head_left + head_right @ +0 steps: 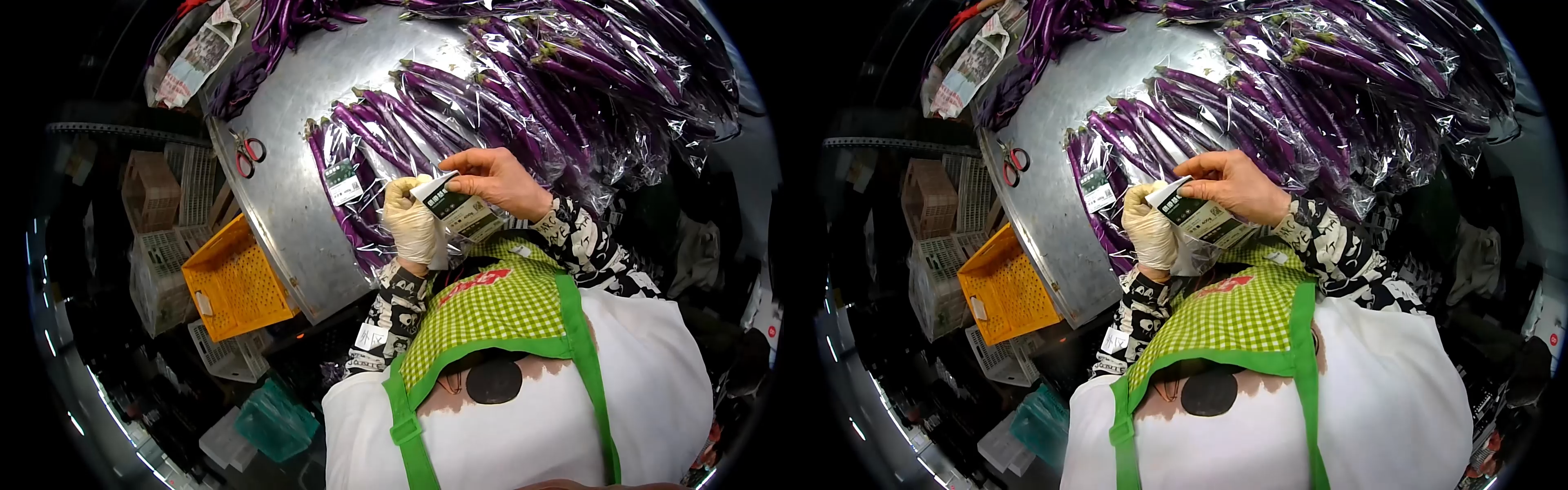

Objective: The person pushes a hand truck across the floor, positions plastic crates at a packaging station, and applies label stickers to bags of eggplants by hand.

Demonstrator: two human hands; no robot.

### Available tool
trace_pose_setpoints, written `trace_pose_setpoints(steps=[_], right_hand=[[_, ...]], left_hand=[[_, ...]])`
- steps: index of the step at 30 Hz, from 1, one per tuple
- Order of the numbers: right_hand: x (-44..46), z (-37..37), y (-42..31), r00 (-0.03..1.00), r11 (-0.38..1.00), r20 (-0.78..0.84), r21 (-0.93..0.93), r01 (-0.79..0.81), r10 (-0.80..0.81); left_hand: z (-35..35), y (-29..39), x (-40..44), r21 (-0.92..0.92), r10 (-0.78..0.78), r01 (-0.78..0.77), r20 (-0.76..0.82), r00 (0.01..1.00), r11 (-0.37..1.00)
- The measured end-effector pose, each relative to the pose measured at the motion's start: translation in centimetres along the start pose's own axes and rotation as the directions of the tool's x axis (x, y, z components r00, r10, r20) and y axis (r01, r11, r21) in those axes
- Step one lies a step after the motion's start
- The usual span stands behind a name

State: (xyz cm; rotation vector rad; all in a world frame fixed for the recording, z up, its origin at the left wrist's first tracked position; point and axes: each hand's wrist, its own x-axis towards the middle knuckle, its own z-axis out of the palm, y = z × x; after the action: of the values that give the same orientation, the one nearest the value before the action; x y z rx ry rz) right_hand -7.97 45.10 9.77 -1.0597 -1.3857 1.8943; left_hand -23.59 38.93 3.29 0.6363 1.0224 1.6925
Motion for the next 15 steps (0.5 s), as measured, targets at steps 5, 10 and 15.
trace_pose_setpoints(steps=[5,10,15], right_hand=[[0.1,-0.1,0.0,0.996,0.986,0.017,-0.14,0.091,-0.089],[0.6,0.0,0.7,0.99,0.974,0.018,-0.177,0.143,-0.142],[4.7,-1.1,2.8,0.953,0.805,0.003,-0.535,0.259,-0.304]], left_hand=[[0.1,-0.6,-0.8,-0.124,-0.098,0.099,0.018,0.995,0.987],[-0.6,-1.2,-1.6,-0.079,-0.138,0.138,0.006,0.99,0.987],[-3.8,0.0,-2.5,0.53,-0.566,0.514,-0.077,0.821,0.674]])
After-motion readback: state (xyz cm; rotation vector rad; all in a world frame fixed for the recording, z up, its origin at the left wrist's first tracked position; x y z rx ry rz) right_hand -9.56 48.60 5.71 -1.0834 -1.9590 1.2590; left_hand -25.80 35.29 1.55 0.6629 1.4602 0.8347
